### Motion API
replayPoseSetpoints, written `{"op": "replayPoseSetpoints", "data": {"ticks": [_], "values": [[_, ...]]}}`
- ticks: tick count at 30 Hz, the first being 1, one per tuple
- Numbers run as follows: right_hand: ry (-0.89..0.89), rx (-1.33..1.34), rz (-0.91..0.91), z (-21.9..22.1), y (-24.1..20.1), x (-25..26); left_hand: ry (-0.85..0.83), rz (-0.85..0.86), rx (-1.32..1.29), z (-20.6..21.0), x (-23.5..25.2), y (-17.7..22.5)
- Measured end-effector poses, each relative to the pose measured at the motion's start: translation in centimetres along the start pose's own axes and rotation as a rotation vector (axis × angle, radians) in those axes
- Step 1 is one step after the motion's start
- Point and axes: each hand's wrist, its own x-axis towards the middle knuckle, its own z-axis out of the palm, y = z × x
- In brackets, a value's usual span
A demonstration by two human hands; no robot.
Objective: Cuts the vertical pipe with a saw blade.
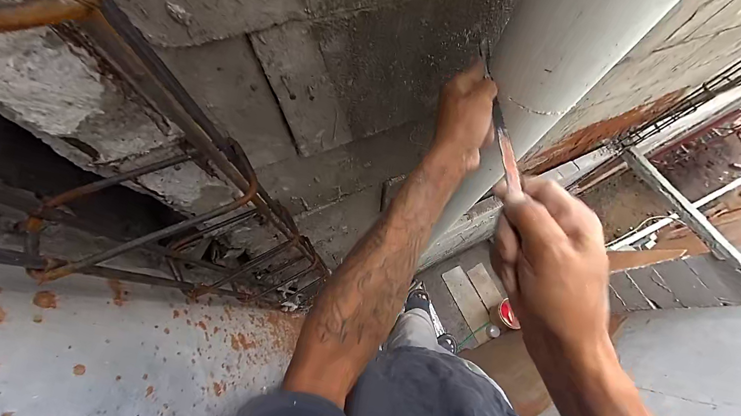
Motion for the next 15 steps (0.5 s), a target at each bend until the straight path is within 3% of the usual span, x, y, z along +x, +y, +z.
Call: {"op": "replayPoseSetpoints", "data": {"ticks": [3,8,12,15], "values": [[0.017,0.027,0.018,-0.7,1.2,-1.9,0.026,-0.008,-0.016,0.0,-2.4,-0.4],[0.029,-0.005,-0.022,1.1,0.1,1.4,0.0,-0.048,0.021,-0.3,1.2,0.3],[0.003,0.018,0.001,-0.3,0.7,-3.0,-0.002,-0.031,-0.011,-0.4,-3.4,0.1],[0.033,0.008,-0.021,-0.3,0.5,-1.4,0.021,-0.037,-0.011,0.1,-2.1,0.3]]}}
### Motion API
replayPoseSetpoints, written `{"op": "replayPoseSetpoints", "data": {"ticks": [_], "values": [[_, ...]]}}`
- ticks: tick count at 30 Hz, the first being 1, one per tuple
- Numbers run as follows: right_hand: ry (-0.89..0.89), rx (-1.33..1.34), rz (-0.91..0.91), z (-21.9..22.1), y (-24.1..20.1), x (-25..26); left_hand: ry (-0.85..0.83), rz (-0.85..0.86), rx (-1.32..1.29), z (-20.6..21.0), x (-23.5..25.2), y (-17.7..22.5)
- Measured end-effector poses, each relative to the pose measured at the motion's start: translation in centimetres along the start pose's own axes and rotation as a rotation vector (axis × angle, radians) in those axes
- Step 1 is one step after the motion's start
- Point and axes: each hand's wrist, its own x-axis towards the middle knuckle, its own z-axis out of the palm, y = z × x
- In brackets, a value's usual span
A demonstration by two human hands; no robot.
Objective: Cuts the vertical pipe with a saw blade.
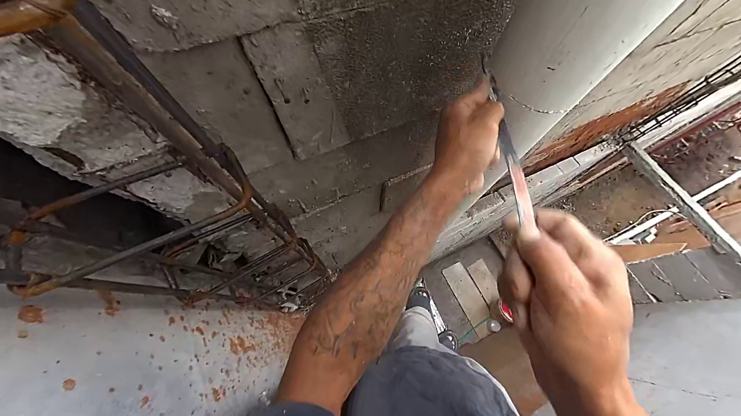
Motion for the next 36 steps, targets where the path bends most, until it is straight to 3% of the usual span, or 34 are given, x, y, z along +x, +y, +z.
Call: {"op": "replayPoseSetpoints", "data": {"ticks": [4,9,15,20,26,31,36], "values": [[0.004,-0.048,0.016,2.0,-0.3,2.7,-0.052,-0.045,0.001,-0.5,3.9,0.7],[-0.023,0.005,0.008,-0.2,0.2,-2.4,-0.032,-0.016,-0.045,-0.6,-2.2,-0.1],[0.012,-0.053,0.007,2.1,-0.1,2.4,-0.061,-0.04,0.04,-0.8,3.5,0.7],[-0.001,0.001,0.01,0.5,0.4,-1.5,-0.038,-0.02,-0.057,-0.6,-0.9,-0.1],[0.005,-0.047,0.009,2.4,-0.3,3.1,-0.062,-0.066,0.02,-0.7,4.2,0.9],[-0.024,0.037,0.025,-0.1,0.7,-2.3,-0.058,-0.009,0.003,-1.0,-1.8,0.0],[0.005,-0.045,-0.001,2.1,0.4,2.2,-0.056,-0.055,0.035,-1.0,2.8,0.7]]}}
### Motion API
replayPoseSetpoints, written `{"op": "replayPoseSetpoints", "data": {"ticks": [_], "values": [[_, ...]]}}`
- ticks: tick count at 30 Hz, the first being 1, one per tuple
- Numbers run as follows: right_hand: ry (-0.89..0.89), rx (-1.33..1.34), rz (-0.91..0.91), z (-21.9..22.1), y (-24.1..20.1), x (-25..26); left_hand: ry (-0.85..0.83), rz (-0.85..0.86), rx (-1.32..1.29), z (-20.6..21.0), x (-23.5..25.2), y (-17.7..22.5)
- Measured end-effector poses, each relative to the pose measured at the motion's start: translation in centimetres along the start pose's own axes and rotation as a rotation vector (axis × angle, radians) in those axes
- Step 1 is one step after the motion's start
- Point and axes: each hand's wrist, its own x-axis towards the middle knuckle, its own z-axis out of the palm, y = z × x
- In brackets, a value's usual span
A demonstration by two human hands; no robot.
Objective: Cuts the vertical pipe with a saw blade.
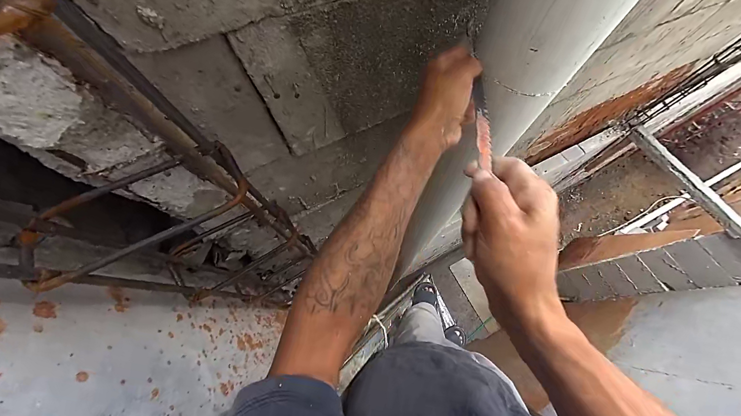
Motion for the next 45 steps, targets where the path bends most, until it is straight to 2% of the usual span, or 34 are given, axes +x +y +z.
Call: {"op": "replayPoseSetpoints", "data": {"ticks": [2,6,12,17,23,27,30,39,45], "values": [[-0.003,0.003,-0.005,0.1,-0.5,-0.5,0.011,-0.012,-0.014,0.3,-0.2,0.5],[-0.015,0.09,0.0,-1.8,0.8,-4.1,0.02,0.021,-0.068,0.7,-4.2,-1.0],[-0.021,0.095,0.001,-0.6,0.2,0.5,0.03,0.07,0.068,0.4,0.7,-0.1],[-0.046,0.15,0.001,-2.8,1.5,-4.0,0.045,0.082,0.03,1.0,-4.2,-1.2],[-0.037,0.127,0.002,-1.5,0.5,0.3,0.048,0.076,0.05,0.8,0.2,-0.3],[-0.079,0.129,-0.007,-3.1,1.8,-2.3,0.04,0.105,0.115,0.8,-2.4,-0.8],[-0.073,0.191,0.025,-4.4,2.4,-4.5,0.044,0.124,0.04,1.3,-5.0,-1.8],[-0.083,0.166,0.016,-4.1,1.6,1.3,0.079,0.107,-0.005,1.7,0.2,-0.8],[-0.169,0.185,0.057,-7.4,2.9,-1.7,0.081,0.196,0.032,2.4,-3.2,-2.3]]}}
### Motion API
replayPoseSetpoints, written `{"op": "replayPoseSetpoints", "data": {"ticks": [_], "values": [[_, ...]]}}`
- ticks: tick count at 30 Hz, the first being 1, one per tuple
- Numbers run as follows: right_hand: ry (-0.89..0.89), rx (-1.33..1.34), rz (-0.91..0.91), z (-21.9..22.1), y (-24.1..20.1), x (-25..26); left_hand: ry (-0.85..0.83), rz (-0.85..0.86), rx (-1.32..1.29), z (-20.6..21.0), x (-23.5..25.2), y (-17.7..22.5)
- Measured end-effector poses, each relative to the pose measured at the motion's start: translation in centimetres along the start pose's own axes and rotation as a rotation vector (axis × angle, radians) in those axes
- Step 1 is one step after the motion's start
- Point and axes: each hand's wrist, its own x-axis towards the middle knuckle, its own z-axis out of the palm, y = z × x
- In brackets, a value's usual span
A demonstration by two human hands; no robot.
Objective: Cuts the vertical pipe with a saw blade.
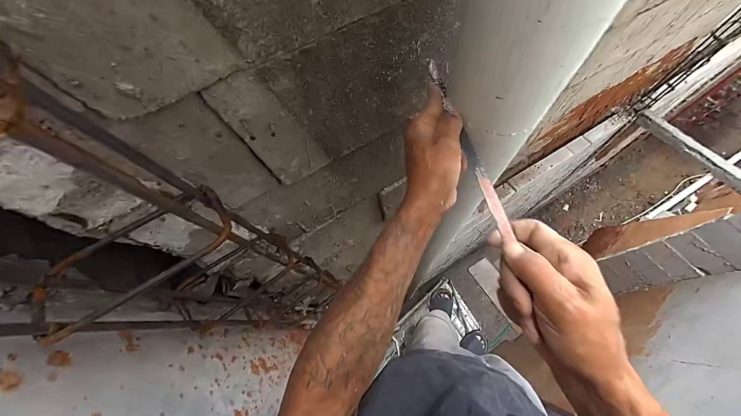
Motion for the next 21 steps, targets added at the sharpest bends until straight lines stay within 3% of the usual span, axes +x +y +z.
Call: {"op": "replayPoseSetpoints", "data": {"ticks": [9,15,21], "values": [[-0.065,0.022,0.038,0.1,0.8,3.2,0.051,0.096,-0.041,-0.7,2.7,-1.0],[-0.192,-0.127,0.022,-1.0,1.6,4.1,0.014,0.203,-0.002,-1.3,2.7,-1.5],[-0.22,0.105,0.22,0.7,-1.8,5.9,-0.037,0.218,0.075,-1.6,2.7,-0.9]]}}
